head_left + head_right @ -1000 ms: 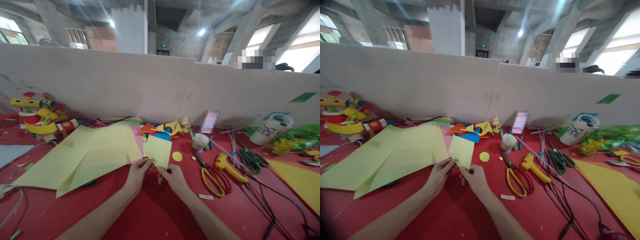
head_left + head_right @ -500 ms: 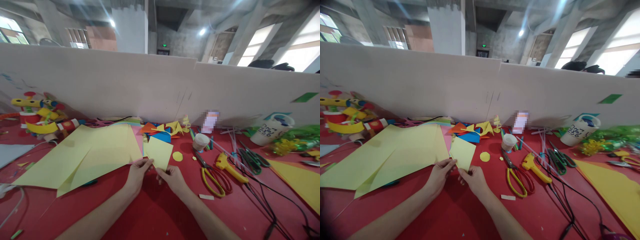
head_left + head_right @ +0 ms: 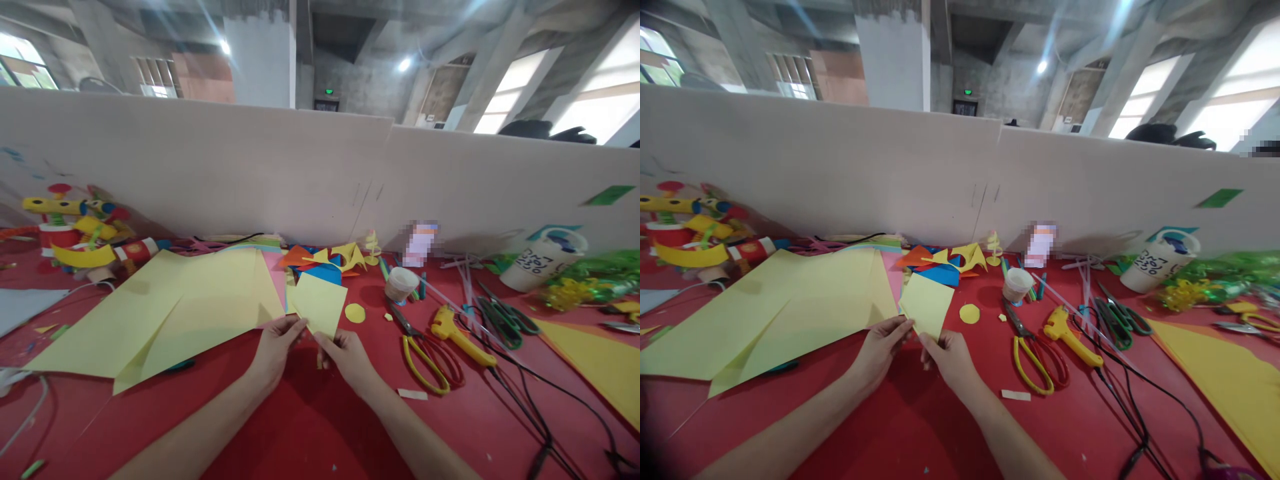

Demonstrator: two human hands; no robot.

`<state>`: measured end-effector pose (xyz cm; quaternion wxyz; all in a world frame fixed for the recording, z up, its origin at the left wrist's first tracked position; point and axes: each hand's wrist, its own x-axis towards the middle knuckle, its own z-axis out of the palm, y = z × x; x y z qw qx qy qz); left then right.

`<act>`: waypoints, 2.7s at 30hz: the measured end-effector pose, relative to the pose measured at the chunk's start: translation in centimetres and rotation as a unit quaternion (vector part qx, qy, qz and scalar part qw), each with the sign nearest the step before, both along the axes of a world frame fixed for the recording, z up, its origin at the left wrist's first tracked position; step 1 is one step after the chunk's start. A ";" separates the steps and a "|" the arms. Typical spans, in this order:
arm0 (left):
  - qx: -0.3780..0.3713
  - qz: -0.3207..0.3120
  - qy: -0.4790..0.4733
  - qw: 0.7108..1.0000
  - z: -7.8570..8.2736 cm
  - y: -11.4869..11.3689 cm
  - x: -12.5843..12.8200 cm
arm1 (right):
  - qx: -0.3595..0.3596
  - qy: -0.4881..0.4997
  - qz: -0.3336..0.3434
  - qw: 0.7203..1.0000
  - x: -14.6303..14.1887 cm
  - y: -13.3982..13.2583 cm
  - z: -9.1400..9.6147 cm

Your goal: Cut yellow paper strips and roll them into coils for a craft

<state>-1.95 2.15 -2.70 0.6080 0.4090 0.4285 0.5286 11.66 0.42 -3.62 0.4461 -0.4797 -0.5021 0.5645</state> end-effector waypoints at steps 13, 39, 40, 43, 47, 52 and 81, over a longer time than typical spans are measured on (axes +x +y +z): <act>-0.001 0.018 0.018 1.000 -0.3 0.0 -0.2 | 0.021 -0.033 -0.006 0.999 -0.3 -0.5 -0.3; -0.008 0.026 0.038 0.999 -0.6 0.1 -0.2 | 0.033 -0.048 -0.027 0.998 -0.7 -1.0 0.2; -0.010 0.024 0.034 0.999 -0.6 0.1 -0.2 | 0.030 -0.047 -0.027 0.998 -0.7 -1.0 0.2; -0.008 0.001 0.014 1.000 -0.4 0.0 -0.2 | 0.019 -0.037 -0.025 0.999 -0.6 -0.9 0.3; 0.005 -0.042 0.010 0.999 0.0 -0.1 -0.1 | 0.013 -0.029 -0.019 0.999 -0.3 -0.6 0.2; 0.006 -0.008 0.026 1.000 0.0 0.0 -0.2 | 0.016 -0.020 -0.017 1.000 -0.3 -0.5 -0.1; 0.025 0.004 0.055 0.998 -0.1 -0.2 -0.1 | -0.024 0.054 -0.007 0.998 -0.2 -0.3 0.1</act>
